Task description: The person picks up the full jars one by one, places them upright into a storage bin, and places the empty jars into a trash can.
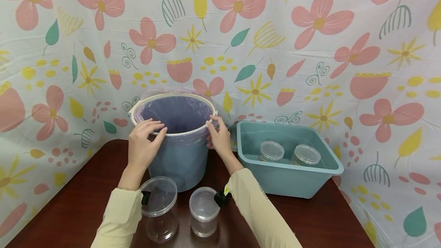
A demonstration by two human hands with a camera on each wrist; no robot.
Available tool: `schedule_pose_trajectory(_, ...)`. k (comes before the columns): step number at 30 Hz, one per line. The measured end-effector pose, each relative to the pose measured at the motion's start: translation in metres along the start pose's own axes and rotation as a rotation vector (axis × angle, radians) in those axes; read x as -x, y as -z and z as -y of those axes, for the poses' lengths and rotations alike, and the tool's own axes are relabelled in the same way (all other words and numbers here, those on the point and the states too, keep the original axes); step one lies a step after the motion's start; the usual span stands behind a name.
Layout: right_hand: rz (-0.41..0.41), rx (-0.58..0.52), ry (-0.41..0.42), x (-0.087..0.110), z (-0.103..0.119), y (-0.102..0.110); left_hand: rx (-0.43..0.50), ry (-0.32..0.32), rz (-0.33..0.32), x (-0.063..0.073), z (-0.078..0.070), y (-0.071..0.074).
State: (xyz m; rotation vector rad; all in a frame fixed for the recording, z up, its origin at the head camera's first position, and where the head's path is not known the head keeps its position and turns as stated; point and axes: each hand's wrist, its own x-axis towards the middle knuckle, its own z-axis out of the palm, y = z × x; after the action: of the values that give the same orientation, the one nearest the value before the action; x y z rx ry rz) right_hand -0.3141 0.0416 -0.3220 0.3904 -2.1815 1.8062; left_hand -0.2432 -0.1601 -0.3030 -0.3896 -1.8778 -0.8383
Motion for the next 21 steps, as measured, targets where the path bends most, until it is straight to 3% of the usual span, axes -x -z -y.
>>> schedule_pose_trajectory(8,-0.001,0.004,-0.007,-0.001,0.000,0.002,0.029,-0.046,-0.048,0.006,-0.012,0.010)
schedule_pose_trajectory(21,0.011,-0.012,-0.020,-0.001,0.000,0.001,-0.002,-0.025,0.015,0.028,-0.023,0.032)
